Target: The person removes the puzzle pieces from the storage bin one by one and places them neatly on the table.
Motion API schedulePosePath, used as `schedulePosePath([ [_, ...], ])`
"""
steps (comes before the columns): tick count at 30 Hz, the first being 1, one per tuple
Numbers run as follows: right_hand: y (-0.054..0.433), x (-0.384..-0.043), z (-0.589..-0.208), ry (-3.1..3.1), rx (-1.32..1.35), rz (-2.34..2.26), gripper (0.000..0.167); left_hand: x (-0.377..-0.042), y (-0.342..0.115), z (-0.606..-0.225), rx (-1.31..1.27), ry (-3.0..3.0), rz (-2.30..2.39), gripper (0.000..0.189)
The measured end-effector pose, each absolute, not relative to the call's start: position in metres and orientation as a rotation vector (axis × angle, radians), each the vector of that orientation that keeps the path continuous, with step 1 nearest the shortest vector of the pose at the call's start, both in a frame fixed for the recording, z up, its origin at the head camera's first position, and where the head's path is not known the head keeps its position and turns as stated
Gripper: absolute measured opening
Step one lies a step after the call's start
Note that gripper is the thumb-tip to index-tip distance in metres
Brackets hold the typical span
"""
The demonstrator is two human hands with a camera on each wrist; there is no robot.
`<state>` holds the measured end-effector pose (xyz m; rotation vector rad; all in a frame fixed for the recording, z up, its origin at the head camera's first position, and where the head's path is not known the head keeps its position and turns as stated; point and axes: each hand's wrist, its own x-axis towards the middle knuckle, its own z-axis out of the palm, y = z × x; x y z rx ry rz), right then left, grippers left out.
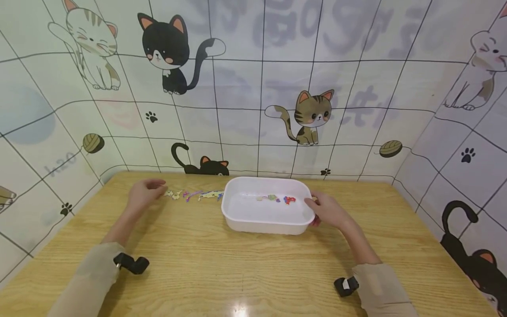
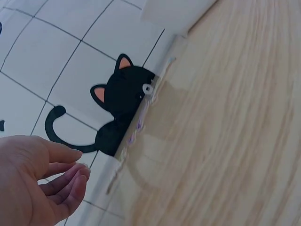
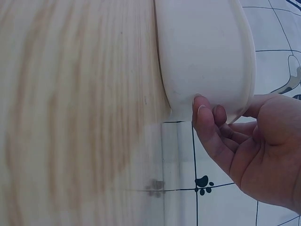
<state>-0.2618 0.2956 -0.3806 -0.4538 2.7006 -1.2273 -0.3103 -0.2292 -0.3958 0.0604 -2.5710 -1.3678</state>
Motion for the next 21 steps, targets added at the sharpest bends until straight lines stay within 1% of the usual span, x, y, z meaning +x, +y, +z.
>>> schedulePosePath([
  [7, 0.296, -0.262, -0.381, 2.691, -0.457, -1.239, 0.049, -0.308, -0.206, -0.383, -0.054, -2.536, -1.423, 0.033],
  [14, 0.295, -0.262, -0.38, 2.693, -0.451, -1.243, 0.048, -0.305, -0.182, -0.376, -0.121, -2.502, -1.495, 0.025],
  [21, 0.296, -0.261, -0.38, 2.691, -0.452, -1.243, 0.048, -0.299, -0.155, -0.371, -0.248, -2.517, -1.535, 0.021],
])
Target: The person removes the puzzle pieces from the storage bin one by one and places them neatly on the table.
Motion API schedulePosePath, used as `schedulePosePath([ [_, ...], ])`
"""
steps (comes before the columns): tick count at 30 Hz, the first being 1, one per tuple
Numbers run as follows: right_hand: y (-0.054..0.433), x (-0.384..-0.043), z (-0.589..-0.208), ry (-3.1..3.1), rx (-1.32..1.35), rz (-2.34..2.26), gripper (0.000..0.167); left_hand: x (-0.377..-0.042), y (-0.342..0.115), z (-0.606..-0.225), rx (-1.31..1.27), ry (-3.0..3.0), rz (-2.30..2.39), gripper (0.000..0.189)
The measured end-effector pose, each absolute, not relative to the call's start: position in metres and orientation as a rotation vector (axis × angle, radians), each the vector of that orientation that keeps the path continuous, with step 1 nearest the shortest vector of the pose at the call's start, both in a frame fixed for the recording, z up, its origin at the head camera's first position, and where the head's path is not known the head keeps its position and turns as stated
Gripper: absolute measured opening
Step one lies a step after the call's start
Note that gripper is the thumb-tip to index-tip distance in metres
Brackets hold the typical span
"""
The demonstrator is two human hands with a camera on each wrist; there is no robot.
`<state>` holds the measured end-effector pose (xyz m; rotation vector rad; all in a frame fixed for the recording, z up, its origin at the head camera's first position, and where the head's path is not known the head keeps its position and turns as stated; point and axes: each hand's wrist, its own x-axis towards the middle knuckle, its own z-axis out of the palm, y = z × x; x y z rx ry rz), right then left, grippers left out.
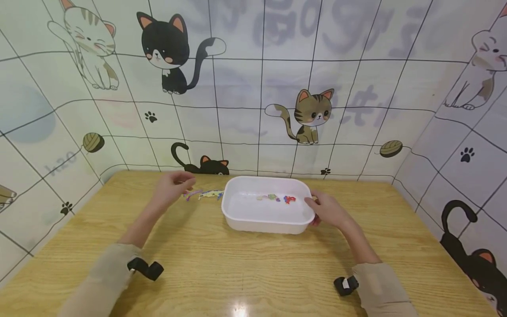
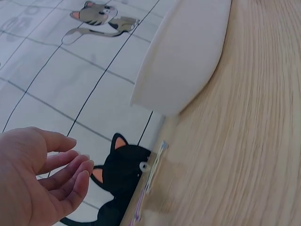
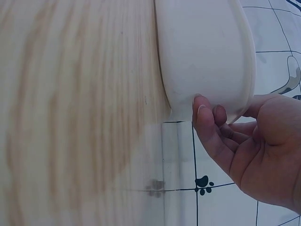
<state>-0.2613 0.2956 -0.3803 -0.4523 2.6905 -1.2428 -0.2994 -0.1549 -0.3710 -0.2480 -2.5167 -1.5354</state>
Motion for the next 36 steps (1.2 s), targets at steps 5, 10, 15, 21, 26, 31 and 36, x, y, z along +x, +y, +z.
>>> schedulePosePath([
  [5, 0.296, -0.261, -0.379, 2.691, -0.465, -1.24, 0.048, -0.293, -0.132, -0.366, -0.36, -2.488, -1.57, 0.02],
  [10, 0.296, -0.26, -0.38, 2.692, -0.46, -1.244, 0.048, -0.29, -0.109, -0.364, -0.463, -2.465, -1.56, 0.018],
  [15, 0.296, -0.261, -0.381, 2.686, -0.458, -1.254, 0.048, -0.289, -0.086, -0.363, -0.508, -2.488, -1.612, 0.019],
  [21, 0.296, -0.261, -0.381, 2.686, -0.457, -1.252, 0.049, -0.291, -0.061, -0.366, -0.599, -2.51, -1.63, 0.021],
  [26, 0.296, -0.261, -0.382, 2.678, -0.464, -1.264, 0.049, -0.293, -0.044, -0.368, -0.621, -2.538, -1.602, 0.021],
  [31, 0.297, -0.262, -0.382, 2.681, -0.472, -1.26, 0.048, -0.298, -0.03, -0.373, -0.666, -2.589, -1.514, 0.021],
  [36, 0.297, -0.26, -0.381, 2.705, -0.47, -1.237, 0.047, -0.303, -0.018, -0.375, -0.652, -2.682, -1.435, 0.023],
])
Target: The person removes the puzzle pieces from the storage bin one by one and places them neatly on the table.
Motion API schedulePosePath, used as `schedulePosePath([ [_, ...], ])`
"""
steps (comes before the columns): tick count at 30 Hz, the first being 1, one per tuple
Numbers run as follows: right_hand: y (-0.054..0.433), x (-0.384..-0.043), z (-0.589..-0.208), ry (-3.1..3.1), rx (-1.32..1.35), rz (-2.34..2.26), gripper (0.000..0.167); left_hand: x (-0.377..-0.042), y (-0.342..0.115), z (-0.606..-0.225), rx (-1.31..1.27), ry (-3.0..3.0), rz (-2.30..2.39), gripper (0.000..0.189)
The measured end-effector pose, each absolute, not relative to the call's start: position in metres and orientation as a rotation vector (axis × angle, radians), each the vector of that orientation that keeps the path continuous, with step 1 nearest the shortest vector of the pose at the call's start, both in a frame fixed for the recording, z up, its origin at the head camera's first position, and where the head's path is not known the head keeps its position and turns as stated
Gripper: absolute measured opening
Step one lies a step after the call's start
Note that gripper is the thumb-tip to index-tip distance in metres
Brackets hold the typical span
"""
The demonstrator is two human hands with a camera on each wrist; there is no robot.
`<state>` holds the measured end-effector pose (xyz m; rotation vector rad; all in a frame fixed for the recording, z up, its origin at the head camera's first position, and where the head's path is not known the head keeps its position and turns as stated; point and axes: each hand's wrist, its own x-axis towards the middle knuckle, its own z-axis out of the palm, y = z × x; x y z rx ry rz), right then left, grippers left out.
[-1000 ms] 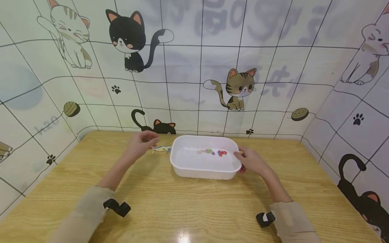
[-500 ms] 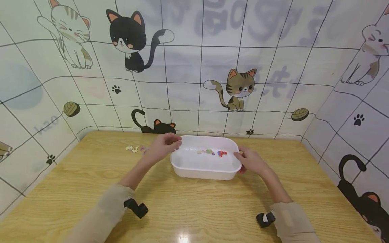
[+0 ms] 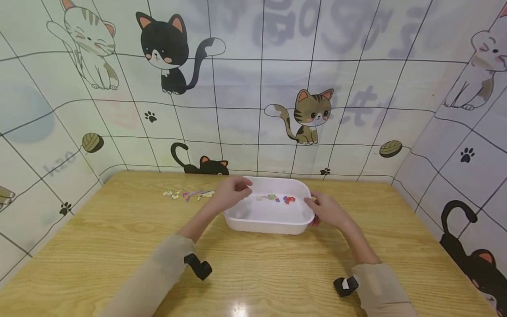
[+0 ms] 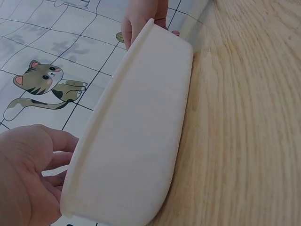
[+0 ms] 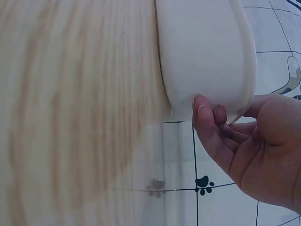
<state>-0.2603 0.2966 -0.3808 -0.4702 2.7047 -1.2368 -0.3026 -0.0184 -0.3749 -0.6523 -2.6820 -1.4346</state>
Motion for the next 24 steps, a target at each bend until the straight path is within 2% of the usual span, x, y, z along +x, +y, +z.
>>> schedulePosePath([
  [13, 0.296, -0.259, -0.38, 2.721, -0.474, -1.22, 0.047, -0.315, 0.0, -0.37, -0.578, -2.898, -1.333, 0.024],
  [24, 0.297, -0.26, -0.381, 2.707, -0.475, -1.227, 0.046, -0.334, 0.013, -0.386, -0.551, -3.052, -1.288, 0.03],
])
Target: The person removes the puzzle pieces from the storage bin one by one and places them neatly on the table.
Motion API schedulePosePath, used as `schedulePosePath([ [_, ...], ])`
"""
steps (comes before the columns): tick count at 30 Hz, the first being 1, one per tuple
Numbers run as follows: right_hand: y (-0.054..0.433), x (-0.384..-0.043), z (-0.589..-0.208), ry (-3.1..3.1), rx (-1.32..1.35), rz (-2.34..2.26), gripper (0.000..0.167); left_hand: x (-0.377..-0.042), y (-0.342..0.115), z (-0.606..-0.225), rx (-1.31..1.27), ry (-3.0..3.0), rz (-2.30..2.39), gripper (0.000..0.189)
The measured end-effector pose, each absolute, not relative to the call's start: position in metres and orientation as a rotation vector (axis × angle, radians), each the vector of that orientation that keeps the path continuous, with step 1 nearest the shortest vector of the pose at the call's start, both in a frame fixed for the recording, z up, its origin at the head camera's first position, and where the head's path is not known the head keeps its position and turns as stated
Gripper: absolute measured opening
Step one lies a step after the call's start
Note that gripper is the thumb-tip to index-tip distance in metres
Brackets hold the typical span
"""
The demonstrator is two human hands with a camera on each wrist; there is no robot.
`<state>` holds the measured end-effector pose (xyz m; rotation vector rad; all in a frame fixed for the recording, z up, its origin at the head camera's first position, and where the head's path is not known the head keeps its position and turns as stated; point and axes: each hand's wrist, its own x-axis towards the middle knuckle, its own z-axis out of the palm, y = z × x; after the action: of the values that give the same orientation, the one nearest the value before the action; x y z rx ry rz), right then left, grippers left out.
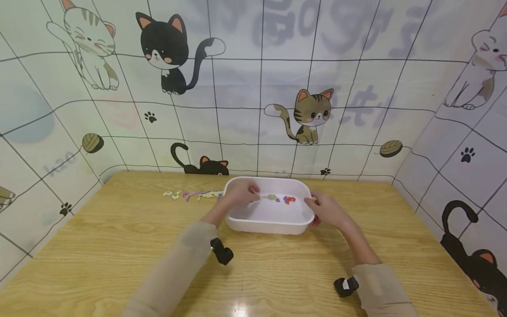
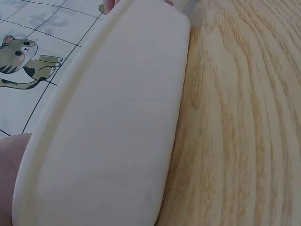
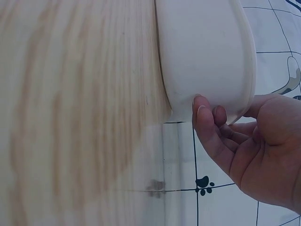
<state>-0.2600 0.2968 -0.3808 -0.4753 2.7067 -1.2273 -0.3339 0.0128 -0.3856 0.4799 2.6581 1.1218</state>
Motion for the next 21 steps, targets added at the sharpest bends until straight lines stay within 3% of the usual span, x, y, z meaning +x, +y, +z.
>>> schedulePosePath([
  [12, 0.296, -0.26, -0.381, 2.686, -0.464, -1.243, 0.047, -0.33, 0.019, -0.389, 0.452, 2.797, 0.934, 0.008],
  [21, 0.297, -0.26, -0.38, 2.685, -0.476, -1.253, 0.046, -0.331, 0.018, -0.39, 0.474, 2.783, 0.945, 0.006],
])
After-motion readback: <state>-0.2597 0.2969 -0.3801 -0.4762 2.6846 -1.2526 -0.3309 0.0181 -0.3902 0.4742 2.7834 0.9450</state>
